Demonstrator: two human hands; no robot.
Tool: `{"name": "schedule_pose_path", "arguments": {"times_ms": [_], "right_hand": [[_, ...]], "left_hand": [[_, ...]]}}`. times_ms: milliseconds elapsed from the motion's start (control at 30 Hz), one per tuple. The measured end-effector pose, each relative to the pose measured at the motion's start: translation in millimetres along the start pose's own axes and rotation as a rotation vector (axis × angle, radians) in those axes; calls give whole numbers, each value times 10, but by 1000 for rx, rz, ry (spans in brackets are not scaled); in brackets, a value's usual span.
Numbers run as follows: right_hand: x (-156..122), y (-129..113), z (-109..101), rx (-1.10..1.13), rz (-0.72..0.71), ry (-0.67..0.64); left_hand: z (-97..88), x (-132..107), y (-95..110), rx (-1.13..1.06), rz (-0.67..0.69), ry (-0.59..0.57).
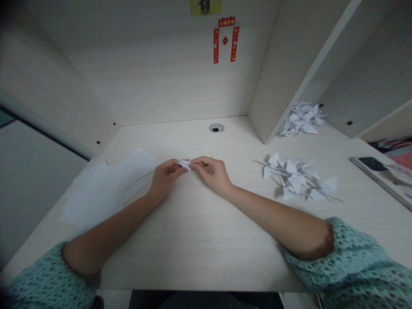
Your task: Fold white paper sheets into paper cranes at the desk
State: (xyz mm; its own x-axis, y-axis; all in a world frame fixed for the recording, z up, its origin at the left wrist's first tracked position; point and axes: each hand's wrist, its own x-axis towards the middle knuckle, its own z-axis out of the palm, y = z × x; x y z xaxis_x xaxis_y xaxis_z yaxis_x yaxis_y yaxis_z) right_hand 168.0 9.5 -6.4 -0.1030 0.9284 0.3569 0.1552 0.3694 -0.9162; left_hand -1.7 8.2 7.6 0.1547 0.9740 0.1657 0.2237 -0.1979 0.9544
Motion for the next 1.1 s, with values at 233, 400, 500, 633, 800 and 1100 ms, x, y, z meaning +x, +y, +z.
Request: {"name": "schedule_pose_path", "arguments": {"times_ms": [233,400,500,633,800,1100], "right_hand": [[-50,-7,19,113,118,-124],[-16,44,19,182,60,-218],[10,57,14,196,23,-205],[6,53,-2,63,30,-195],[-7,52,-13,55,36,-220],[1,0,5,66,53,-176]], "left_hand": [[22,-7,-1,10,37,-10],[14,-30,-1,93,112,79],[13,-50,16,155,164,164],[13,-69,17,122,224,173],[11,-62,-15,35,267,139],[-12,-38,12,38,190,160]]}}
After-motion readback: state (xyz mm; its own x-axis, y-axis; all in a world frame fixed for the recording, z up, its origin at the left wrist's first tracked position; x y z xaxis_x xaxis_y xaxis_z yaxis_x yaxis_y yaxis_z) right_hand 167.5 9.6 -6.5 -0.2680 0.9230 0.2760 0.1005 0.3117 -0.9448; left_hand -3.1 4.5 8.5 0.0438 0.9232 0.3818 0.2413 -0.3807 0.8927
